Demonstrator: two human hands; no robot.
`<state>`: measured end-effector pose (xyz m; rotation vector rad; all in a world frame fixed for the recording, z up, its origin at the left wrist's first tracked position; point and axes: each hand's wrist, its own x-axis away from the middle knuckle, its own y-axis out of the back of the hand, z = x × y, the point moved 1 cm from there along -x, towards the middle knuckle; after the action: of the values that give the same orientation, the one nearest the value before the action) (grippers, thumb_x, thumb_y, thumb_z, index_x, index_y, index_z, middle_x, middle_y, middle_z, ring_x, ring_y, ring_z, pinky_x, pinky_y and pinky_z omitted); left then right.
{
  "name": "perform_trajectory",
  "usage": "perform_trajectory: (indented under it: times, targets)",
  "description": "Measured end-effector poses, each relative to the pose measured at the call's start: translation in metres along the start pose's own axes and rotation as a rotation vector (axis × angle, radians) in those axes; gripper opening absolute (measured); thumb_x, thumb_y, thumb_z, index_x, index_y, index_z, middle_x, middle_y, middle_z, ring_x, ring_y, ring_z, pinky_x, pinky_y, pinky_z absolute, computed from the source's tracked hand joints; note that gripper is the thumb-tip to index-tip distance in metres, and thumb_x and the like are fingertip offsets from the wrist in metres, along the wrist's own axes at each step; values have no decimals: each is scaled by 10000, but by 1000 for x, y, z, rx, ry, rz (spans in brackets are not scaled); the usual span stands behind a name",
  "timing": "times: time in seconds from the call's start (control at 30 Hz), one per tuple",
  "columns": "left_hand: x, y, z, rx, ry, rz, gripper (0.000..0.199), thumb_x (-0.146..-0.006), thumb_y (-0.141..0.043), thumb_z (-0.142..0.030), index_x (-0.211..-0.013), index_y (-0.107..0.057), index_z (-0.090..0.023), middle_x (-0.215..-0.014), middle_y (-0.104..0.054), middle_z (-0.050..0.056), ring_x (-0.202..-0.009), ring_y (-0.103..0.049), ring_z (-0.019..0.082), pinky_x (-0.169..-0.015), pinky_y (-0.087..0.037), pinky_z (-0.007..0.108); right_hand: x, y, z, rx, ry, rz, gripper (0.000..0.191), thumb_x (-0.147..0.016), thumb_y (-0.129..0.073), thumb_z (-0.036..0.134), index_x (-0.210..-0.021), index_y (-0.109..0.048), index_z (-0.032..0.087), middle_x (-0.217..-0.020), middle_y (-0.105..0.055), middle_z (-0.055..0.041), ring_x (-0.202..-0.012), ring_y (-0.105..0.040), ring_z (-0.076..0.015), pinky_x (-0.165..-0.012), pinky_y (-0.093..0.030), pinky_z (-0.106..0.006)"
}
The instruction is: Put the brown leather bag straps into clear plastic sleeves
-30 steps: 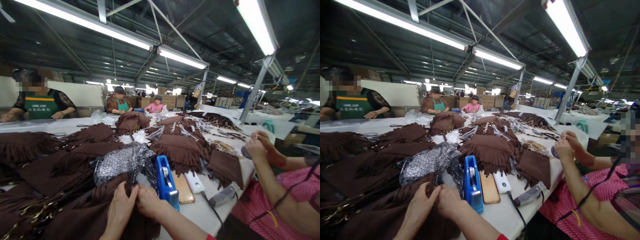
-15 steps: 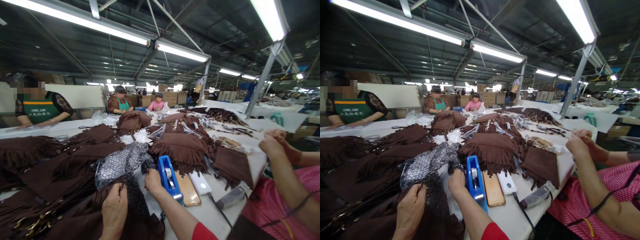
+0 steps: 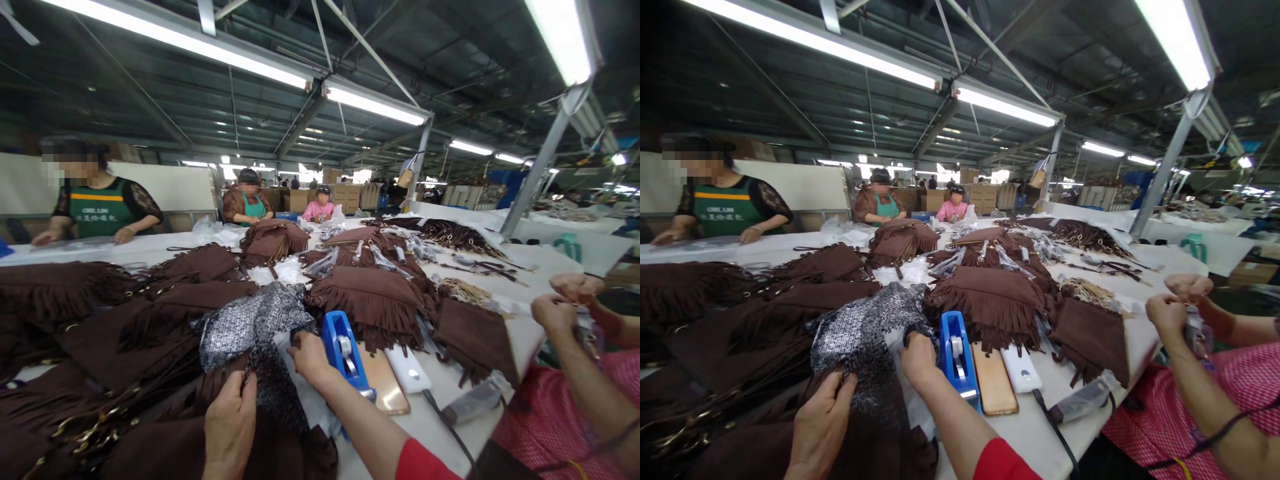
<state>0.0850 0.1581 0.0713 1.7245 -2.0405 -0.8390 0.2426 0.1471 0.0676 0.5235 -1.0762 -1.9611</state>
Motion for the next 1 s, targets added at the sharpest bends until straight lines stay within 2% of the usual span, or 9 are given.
perform_trajectory:
  times: [0.07,0.13,0.27,0.53,0.67,0.73,0.87,0.93,1.0]
  targets:
    - [0,-1,2,13,15,20,231,-772,-327,-389,-639,-439,-237,-599,-513,6,-596,-438,167,-624,-309,265,-5,-7,6,-12,-57,-24,285,-723,-592,247,-993,-622,164,-964,-680,-118,-914,-629,-237,-708,-467,-277]
    - [0,-2,4,33,17,36,236,-773,-331,-400,-639,-440,-241,-588,-515,2,-603,-450,171,-620,-312,262,-11,-14,8,-26,-102,-19,249,-689,-622,233,-920,-653,145,-930,-686,-137,-880,-638,-253,-676,-465,-282]
    - [0,-2,5,66,-5,23,231,-768,-348,-405,-639,-452,-244,-595,-525,-1,-603,-458,173,-608,-318,259,-19,-19,3,-70,-88,13,119,-686,-648,240,-766,-696,166,-830,-709,-90,-808,-651,-204,-625,-440,-225]
    - [-1,-6,2,106,-2,43,215,-784,-358,-368,-642,-451,-237,-583,-523,-7,-609,-478,165,-612,-325,252,-14,-1,-11,-87,-13,0,165,-788,-544,179,-859,-692,174,-914,-696,-77,-916,-619,-182,-715,-435,-221]
    - [0,-3,-1,115,7,54,224,-788,-366,-349,-609,-432,-232,-515,-478,-25,-553,-466,152,-585,-315,246,-9,6,-7,-94,26,24,181,-865,-500,260,-890,-630,136,-862,-663,-48,-816,-619,-155,-741,-481,-303]
    - [1,-2,-1,100,26,49,238,-791,-364,-347,-590,-416,-230,-503,-471,-26,-540,-457,149,-575,-311,244,2,11,-5,-103,74,31,219,-874,-494,320,-916,-596,131,-892,-631,-34,-809,-605,-156,-748,-497,-349]
    - [0,-3,1,110,44,54,231,-790,-357,-343,-598,-420,-231,-509,-477,-21,-539,-450,152,-574,-314,247,45,25,-9,-144,233,55,262,-867,-496,362,-996,-567,146,-985,-600,-47,-822,-589,-160,-720,-511,-339]
    - [-1,-5,4,148,29,60,227,-785,-369,-347,-594,-415,-232,-510,-480,-24,-531,-453,150,-568,-314,248,69,35,-18,-149,297,66,248,-855,-500,390,-968,-589,188,-914,-621,-29,-779,-602,-146,-641,-513,-290]
    - [-2,-8,8,182,22,44,239,-783,-376,-359,-583,-408,-233,-504,-480,-27,-532,-465,151,-560,-315,246,87,45,-28,-164,388,53,180,-835,-503,413,-882,-624,288,-789,-634,10,-736,-620,-123,-536,-472,-218]
